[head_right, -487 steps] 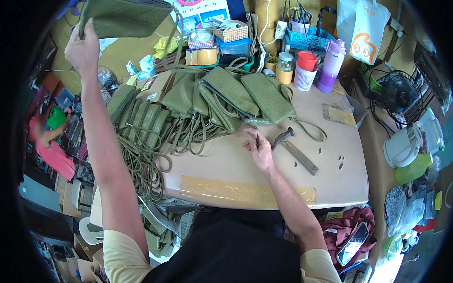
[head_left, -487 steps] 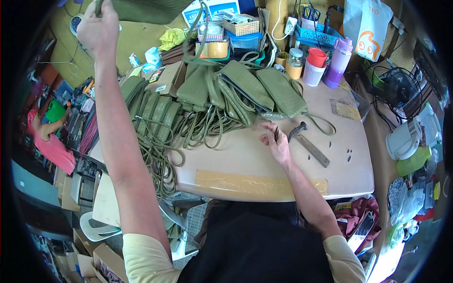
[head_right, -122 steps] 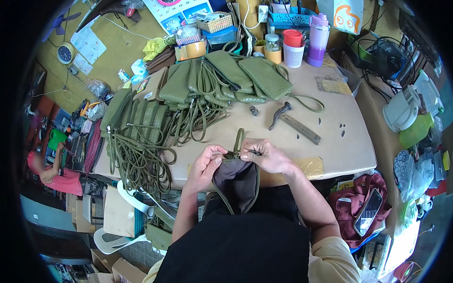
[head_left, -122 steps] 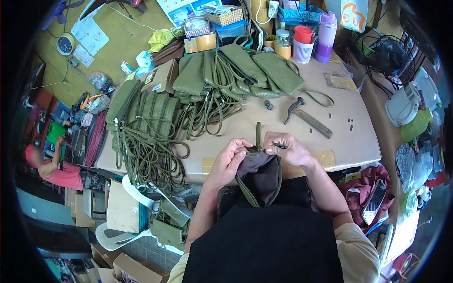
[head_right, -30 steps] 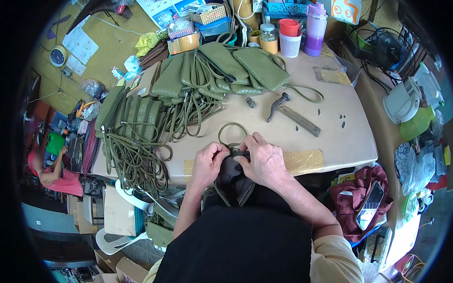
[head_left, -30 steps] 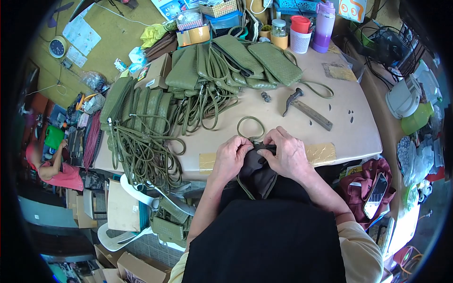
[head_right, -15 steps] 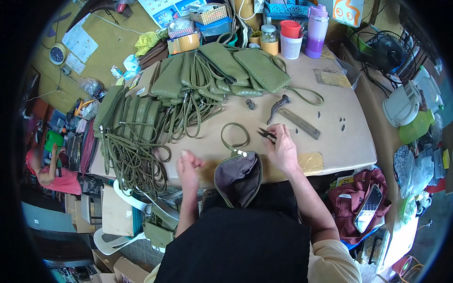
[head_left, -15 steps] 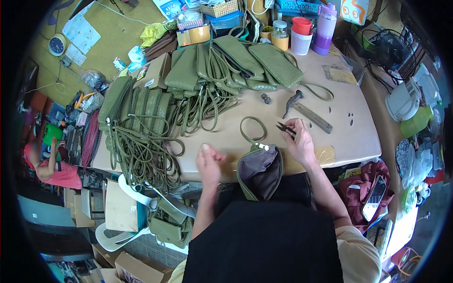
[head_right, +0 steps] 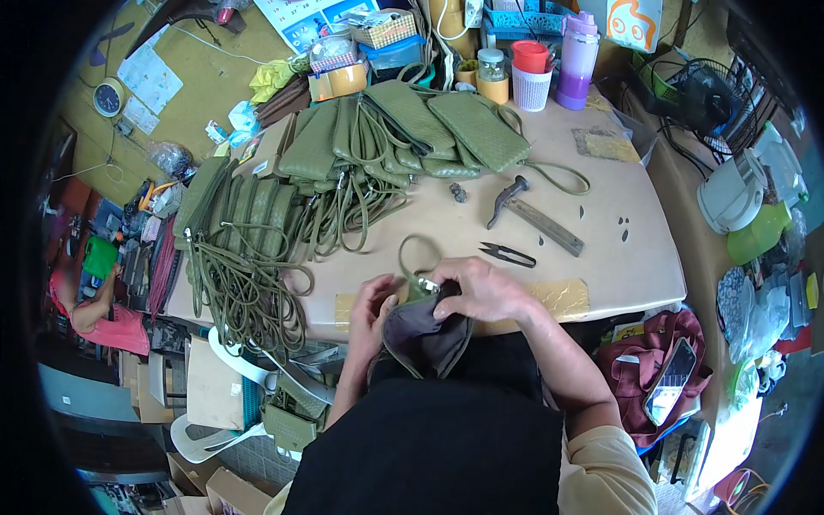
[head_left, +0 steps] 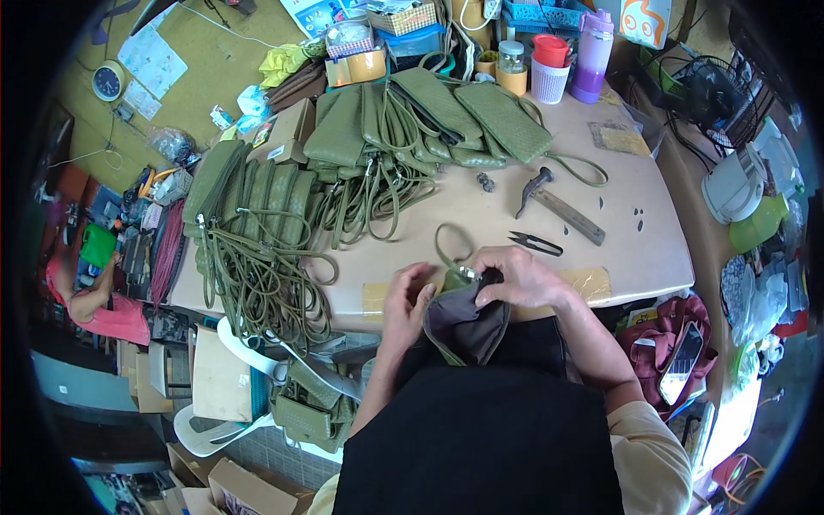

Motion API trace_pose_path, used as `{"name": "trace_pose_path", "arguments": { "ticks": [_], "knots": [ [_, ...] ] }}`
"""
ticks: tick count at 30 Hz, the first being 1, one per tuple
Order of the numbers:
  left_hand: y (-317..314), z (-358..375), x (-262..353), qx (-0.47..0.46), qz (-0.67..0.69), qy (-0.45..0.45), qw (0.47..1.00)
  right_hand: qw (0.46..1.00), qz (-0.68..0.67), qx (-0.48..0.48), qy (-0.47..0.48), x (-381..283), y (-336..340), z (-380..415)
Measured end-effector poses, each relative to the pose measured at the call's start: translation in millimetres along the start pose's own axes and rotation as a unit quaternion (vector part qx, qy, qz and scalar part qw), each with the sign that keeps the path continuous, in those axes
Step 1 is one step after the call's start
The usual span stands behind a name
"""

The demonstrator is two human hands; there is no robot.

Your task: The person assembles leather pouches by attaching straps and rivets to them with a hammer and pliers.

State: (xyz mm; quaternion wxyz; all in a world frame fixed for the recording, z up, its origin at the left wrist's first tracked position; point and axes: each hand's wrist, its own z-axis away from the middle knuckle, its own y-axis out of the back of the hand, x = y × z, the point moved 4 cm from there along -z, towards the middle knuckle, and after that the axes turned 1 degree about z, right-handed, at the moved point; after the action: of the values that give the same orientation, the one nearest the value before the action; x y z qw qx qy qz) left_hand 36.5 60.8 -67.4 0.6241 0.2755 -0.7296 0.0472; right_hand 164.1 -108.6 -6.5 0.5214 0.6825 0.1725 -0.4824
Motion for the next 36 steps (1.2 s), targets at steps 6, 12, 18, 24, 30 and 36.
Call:
{"name": "trace_pose_path", "arguments": {
  "ticks": [6, 12, 18, 24, 30, 36],
  "knots": [
    [-11.1, -22.5, 33.0, -0.122, 0.377, 0.110, 0.912, 0.930, 0.047, 0.263, 0.251, -34.9, 3.3, 21.3],
    [-10.1, -8.7, 71.7, 0.073, 0.041, -0.110, 0.990, 0.840, 0.070, 0.474, 0.253, 1.9, 5.9, 27.3],
    [-8.1, -5.8, 95.7, 0.022, 0.116, -0.109, 0.987, 0.867, -0.092, 0.420, 0.250, 7.2, -0.8, 21.8],
    [-3.6, -13.5, 96.2, 0.044, 0.135, -0.066, 0.988, 0.881, -0.063, 0.407, 0.234, 10.7, -4.7, 22.8],
    [5.0, -5.0, 105.2, 0.064, 0.013, -0.144, 0.987, 0.852, -0.100, 0.494, 0.142, -7.2, 5.4, 16.7],
    [17.9, -7.5, 114.3, 0.060, 0.021, -0.154, 0.986, 0.868, 0.067, 0.329, 0.365, -35.2, 2.4, 15.8]
  ]
}}
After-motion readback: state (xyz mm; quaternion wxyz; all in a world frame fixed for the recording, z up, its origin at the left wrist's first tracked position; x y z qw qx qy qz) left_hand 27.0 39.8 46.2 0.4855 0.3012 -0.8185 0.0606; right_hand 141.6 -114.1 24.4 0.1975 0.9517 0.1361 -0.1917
